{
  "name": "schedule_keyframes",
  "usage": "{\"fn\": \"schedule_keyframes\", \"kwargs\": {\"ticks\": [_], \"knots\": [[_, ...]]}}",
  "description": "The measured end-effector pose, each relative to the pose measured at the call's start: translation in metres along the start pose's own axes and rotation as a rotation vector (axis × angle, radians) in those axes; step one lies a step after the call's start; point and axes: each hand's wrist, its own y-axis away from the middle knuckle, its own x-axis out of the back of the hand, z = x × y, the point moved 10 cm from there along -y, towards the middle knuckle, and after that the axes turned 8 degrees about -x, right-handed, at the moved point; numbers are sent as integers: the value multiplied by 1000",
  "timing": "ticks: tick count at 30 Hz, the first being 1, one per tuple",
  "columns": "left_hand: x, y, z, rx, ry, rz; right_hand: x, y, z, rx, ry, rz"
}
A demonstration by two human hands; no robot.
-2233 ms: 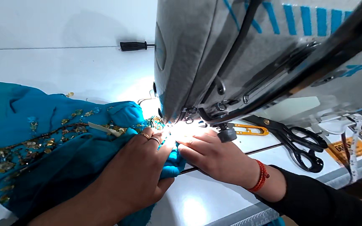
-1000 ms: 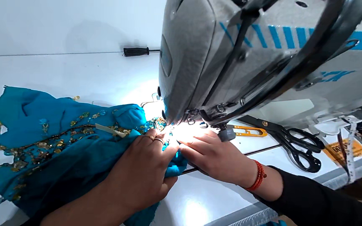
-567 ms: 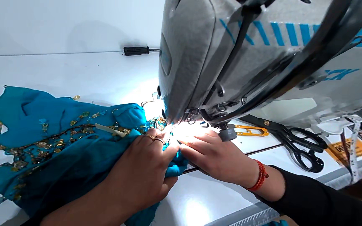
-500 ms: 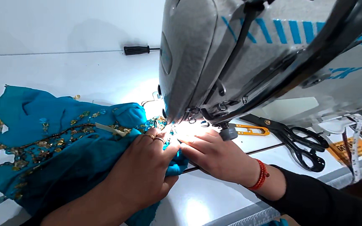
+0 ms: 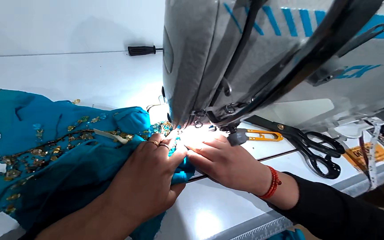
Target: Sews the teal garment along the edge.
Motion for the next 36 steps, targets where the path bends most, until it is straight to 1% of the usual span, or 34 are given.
{"fn": "schedule_keyframes", "kwargs": {"ticks": [28,36], "knots": [[1,-1,-2,10,-13,29,-2,-2,3,-13,-1,-11],[0,-2,-2,7,-49,1,-4,-2,4,-28,-2,-24]]}}
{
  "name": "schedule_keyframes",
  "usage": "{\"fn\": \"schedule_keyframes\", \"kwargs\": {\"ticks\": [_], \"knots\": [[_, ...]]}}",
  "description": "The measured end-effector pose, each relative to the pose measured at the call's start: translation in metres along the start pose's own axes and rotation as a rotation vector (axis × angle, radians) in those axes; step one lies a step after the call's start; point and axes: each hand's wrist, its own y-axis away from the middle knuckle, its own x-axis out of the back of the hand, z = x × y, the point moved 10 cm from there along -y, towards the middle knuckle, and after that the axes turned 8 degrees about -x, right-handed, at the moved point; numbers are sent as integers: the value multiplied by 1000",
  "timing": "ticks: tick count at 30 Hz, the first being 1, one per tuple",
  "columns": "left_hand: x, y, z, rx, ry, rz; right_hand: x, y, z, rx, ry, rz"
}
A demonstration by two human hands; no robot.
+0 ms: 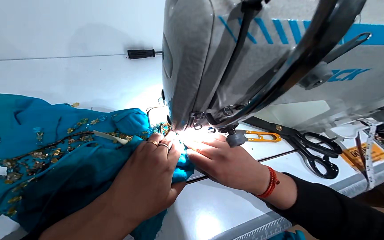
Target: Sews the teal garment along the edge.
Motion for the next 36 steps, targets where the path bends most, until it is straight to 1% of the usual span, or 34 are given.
{"fn": "schedule_keyframes", "kwargs": {"ticks": [13,18,36], "knots": [[-2,1,-2,13,6,-8,0,0,0,-2,-1,10],[-1,1,-2,16,0,-4,4,2,0,22,-26,44],[-1,0,-3,21,30,-10,2,0,-1,18,-2,17]]}}
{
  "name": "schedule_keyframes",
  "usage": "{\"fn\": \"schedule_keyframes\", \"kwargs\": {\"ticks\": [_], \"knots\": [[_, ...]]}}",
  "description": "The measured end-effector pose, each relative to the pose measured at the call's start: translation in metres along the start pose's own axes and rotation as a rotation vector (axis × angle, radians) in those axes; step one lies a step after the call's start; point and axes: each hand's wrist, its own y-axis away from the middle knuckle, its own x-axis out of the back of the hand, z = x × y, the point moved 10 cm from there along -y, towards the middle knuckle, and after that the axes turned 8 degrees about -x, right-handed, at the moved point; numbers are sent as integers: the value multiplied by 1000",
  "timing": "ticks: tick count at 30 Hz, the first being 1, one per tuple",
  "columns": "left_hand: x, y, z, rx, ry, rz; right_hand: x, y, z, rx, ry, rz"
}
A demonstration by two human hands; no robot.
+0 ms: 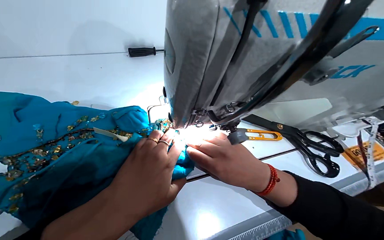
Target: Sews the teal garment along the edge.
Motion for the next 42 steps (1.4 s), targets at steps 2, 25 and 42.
{"fn": "schedule_keyframes", "kwargs": {"ticks": [2,25,42], "knots": [[0,0,0,1,-8,-2,0,0,1,0,2,9],[18,5,-5,2,142,176,-5,5,42,-284,-331,17],[14,-11,-6,8,101,130,-18,12,67,-596,-514,-27]]}}
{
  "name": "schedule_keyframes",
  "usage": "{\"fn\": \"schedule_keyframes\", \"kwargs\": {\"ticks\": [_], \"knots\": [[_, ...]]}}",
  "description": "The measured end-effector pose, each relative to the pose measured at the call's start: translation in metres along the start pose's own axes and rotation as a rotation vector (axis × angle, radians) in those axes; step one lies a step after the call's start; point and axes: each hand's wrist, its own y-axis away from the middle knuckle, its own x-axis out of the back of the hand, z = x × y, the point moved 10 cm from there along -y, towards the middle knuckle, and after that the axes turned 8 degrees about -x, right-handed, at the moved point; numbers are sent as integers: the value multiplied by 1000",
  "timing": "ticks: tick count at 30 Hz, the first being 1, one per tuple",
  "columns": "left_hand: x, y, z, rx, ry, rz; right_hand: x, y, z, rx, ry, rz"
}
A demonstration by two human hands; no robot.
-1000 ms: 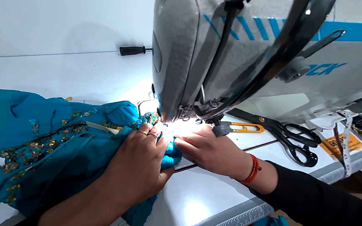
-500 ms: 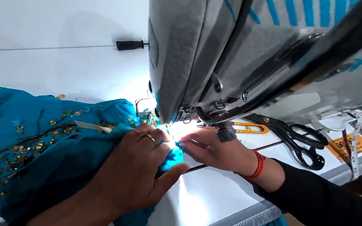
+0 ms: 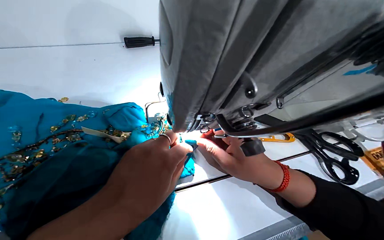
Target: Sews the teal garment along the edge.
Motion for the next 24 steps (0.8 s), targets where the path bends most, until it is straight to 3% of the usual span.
{"fn": "schedule_keyframes", "kwargs": {"ticks": [10,17,24], "knots": [[6,3,-8,59,82,55,3,2,-8,87,94,40],[5,6,-13,83,93,6,-2,6,-21,214,206,4],[5,13,12,-178,70,-69,1,9,-22,240,214,34]]}}
